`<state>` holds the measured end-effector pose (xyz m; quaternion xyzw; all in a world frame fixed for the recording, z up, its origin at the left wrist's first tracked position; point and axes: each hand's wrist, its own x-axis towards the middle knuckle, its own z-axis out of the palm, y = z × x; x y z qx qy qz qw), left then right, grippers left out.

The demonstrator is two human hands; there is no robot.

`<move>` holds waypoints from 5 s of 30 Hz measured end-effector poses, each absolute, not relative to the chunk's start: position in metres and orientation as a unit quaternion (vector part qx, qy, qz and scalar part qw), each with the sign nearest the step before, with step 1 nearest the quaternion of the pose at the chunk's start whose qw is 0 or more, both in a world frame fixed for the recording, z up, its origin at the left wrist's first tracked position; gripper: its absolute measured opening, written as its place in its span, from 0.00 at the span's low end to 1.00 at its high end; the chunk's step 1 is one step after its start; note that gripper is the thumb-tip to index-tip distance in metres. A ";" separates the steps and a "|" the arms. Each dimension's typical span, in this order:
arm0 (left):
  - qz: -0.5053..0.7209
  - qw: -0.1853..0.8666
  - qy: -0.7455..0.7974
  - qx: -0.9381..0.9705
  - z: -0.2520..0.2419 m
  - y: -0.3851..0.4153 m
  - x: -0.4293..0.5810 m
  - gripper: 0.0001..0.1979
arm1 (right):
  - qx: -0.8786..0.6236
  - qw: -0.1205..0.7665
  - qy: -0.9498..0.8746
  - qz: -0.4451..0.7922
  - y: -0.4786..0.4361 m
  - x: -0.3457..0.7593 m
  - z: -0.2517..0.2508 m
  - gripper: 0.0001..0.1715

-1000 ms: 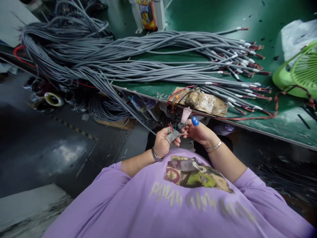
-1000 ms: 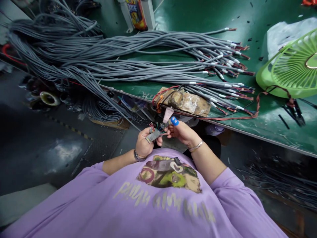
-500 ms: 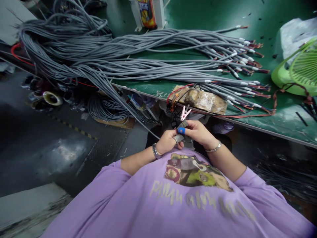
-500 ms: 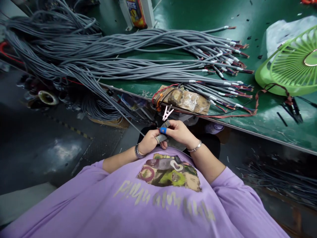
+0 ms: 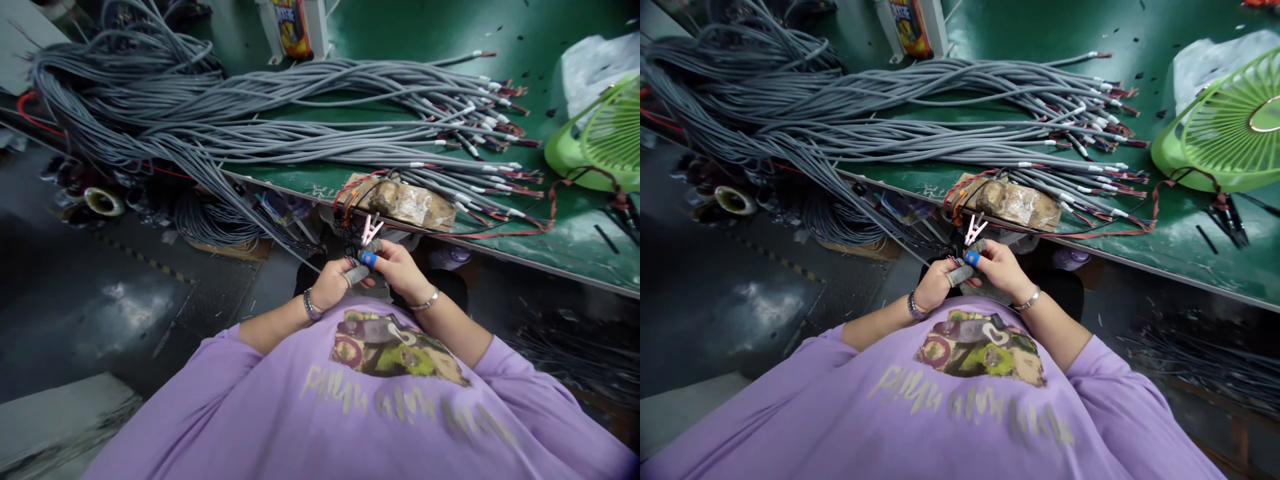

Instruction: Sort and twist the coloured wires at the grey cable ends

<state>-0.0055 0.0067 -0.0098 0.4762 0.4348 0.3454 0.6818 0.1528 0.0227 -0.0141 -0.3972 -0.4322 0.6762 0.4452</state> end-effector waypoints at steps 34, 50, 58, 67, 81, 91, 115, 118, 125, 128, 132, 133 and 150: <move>0.444 0.651 0.497 0.363 -0.030 0.001 -0.008 0.27 | -0.451 0.471 -0.352 0.672 0.024 0.143 -0.017 0.17; 0.452 0.675 0.474 0.342 -0.008 0.007 -0.014 0.24 | -0.439 0.481 -0.184 0.736 0.040 0.160 -0.019 0.22; 0.318 0.762 0.408 0.389 0.003 0.019 -0.010 0.27 | -0.372 0.468 -0.274 0.753 0.061 0.155 -0.017 0.30; 0.322 0.780 0.388 0.371 -0.010 0.033 -0.007 0.24 | -0.372 0.511 -0.211 0.746 0.062 0.136 -0.013 0.35; 0.305 0.771 0.405 0.385 -0.006 0.021 -0.008 0.24 | -0.369 0.495 -0.169 0.768 0.057 0.140 -0.012 0.36; 0.387 0.721 0.444 0.365 0.004 0.008 -0.003 0.24 | -0.362 0.490 -0.214 0.764 0.054 0.144 -0.006 0.28; 0.405 0.703 0.449 0.374 -0.004 0.012 0.009 0.24 | -0.407 0.519 -0.191 0.727 0.058 0.132 -0.003 0.35; 0.396 0.702 0.455 0.378 -0.007 0.011 0.009 0.24 | -0.400 0.537 -0.186 0.719 0.060 0.130 -0.003 0.34; 0.403 0.701 0.452 0.377 -0.009 0.009 0.007 0.22 | -0.387 0.541 -0.159 0.730 0.059 0.128 -0.008 0.33; 0.410 0.698 0.443 0.385 -0.008 0.004 0.004 0.21 | -0.374 0.521 -0.163 0.750 0.055 0.132 -0.009 0.36; 0.423 0.691 0.438 0.390 -0.008 -0.004 -0.002 0.20 | -0.355 0.488 -0.173 0.778 0.054 0.139 -0.008 0.37; 0.430 0.688 0.437 0.389 -0.007 -0.005 -0.002 0.20 | -0.353 0.482 -0.177 0.782 0.054 0.140 -0.007 0.36; 0.472 0.635 0.463 0.400 -0.010 0.005 0.011 0.22 | -0.383 0.533 -0.197 0.728 0.056 0.132 -0.011 0.30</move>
